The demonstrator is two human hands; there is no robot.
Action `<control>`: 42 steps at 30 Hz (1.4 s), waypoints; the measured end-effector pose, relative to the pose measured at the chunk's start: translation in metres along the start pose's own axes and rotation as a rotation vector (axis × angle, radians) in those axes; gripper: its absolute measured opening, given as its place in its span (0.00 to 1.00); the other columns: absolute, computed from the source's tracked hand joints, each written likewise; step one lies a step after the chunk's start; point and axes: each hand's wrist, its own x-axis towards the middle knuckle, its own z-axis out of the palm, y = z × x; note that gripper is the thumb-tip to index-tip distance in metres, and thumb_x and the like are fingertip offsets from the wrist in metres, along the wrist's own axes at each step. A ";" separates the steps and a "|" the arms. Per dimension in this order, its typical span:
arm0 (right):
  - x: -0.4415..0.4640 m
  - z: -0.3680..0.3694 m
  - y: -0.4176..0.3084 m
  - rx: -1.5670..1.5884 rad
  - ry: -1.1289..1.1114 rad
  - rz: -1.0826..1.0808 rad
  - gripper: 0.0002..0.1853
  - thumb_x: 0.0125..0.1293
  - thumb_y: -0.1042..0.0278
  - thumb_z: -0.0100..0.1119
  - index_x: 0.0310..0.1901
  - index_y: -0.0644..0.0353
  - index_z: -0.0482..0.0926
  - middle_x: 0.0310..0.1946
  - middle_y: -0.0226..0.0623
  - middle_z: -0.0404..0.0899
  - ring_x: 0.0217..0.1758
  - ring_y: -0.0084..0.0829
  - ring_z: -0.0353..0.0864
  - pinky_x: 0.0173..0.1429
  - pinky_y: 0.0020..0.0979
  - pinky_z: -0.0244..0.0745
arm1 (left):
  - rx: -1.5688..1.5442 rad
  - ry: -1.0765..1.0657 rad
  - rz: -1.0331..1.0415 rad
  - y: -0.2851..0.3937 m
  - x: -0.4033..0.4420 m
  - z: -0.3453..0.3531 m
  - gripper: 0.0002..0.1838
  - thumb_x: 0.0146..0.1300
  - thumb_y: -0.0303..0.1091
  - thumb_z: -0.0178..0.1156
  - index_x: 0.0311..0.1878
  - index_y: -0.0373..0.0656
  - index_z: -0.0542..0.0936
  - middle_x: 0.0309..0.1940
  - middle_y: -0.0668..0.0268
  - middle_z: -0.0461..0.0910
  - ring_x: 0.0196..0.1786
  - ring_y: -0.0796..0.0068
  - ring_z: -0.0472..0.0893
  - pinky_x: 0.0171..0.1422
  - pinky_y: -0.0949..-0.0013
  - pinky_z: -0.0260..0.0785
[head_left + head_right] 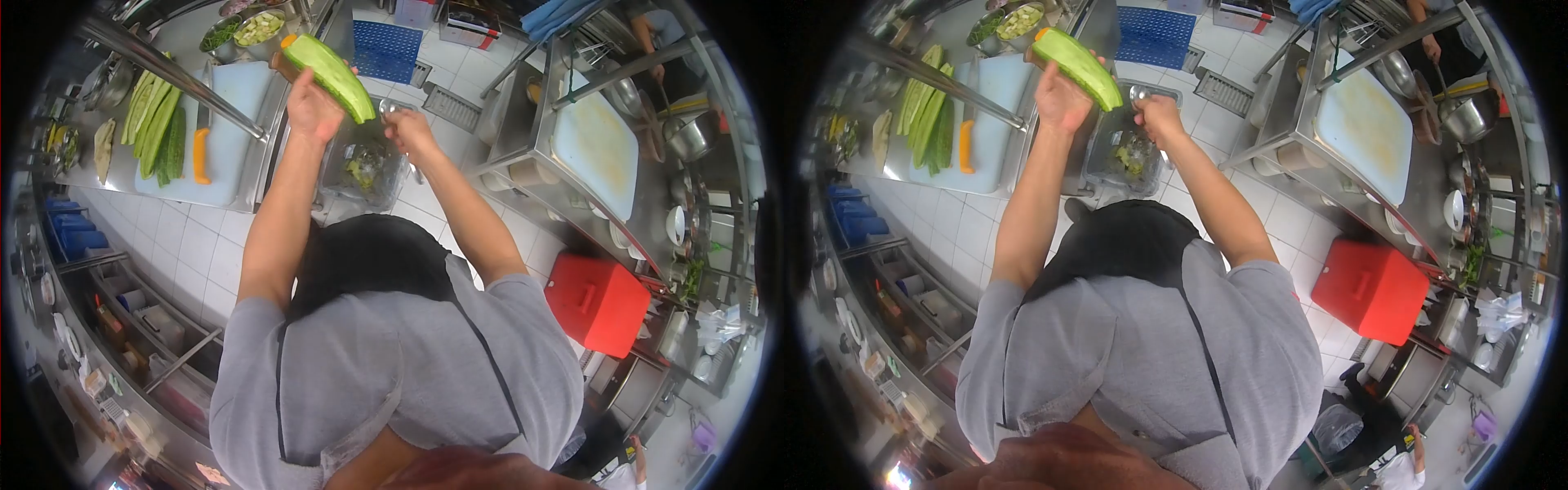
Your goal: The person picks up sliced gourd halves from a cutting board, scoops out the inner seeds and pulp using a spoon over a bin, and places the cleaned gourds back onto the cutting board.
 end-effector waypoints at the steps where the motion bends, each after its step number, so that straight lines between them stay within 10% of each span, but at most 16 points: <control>1: -0.005 0.001 -0.012 0.292 -0.070 0.154 0.14 0.67 0.55 0.60 0.41 0.60 0.80 0.25 0.42 0.81 0.18 0.26 0.71 0.20 0.31 0.65 | -0.060 0.000 0.009 -0.001 -0.001 0.000 0.31 0.66 0.51 0.56 0.67 0.41 0.68 0.58 0.54 0.74 0.65 0.47 0.72 0.70 0.33 0.60; 4: -0.025 0.014 -0.041 0.565 -0.089 0.171 0.11 0.69 0.60 0.61 0.44 0.57 0.76 0.29 0.36 0.80 0.18 0.14 0.60 0.17 0.19 0.49 | -0.174 0.045 0.032 -0.005 -0.005 0.006 0.34 0.68 0.61 0.49 0.65 0.41 0.70 0.56 0.51 0.75 0.64 0.46 0.72 0.70 0.37 0.60; 12: 0.006 0.001 -0.041 0.247 -0.025 -0.133 0.12 0.63 0.64 0.68 0.42 0.59 0.77 0.28 0.34 0.79 0.18 0.15 0.63 0.17 0.21 0.52 | 0.059 0.301 -0.201 0.002 -0.033 0.029 0.31 0.70 0.59 0.44 0.58 0.39 0.73 0.63 0.42 0.70 0.68 0.37 0.67 0.71 0.28 0.55; 16: 0.018 0.015 -0.030 0.045 0.188 -0.379 0.13 0.60 0.63 0.70 0.40 0.60 0.79 0.27 0.31 0.80 0.20 0.18 0.69 0.22 0.25 0.62 | -0.154 0.085 -0.222 0.002 -0.037 0.014 0.36 0.69 0.50 0.52 0.69 0.27 0.63 0.69 0.38 0.63 0.74 0.34 0.60 0.77 0.33 0.54; 22: 0.014 -0.004 -0.048 -0.487 0.322 -0.648 0.10 0.60 0.66 0.60 0.37 0.65 0.79 0.31 0.50 0.83 0.33 0.50 0.83 0.42 0.45 0.76 | -0.117 -0.043 -0.352 0.003 -0.044 0.002 0.43 0.62 0.37 0.59 0.74 0.24 0.52 0.73 0.34 0.54 0.78 0.34 0.52 0.82 0.45 0.49; 31: -0.015 -0.014 -0.083 -1.315 0.218 -0.734 0.10 0.55 0.73 0.58 0.38 0.68 0.81 0.34 0.54 0.85 0.40 0.51 0.87 0.45 0.46 0.83 | 0.040 0.002 -0.346 -0.012 -0.033 0.002 0.38 0.61 0.24 0.60 0.72 0.26 0.57 0.67 0.42 0.67 0.68 0.48 0.71 0.75 0.57 0.67; 42: -0.017 -0.005 -0.103 -1.346 0.119 -0.745 0.08 0.58 0.72 0.57 0.35 0.67 0.83 0.33 0.52 0.85 0.38 0.49 0.88 0.43 0.43 0.84 | 0.313 0.030 -0.258 -0.026 -0.022 -0.005 0.41 0.57 0.23 0.63 0.74 0.26 0.57 0.63 0.49 0.72 0.60 0.61 0.78 0.70 0.65 0.70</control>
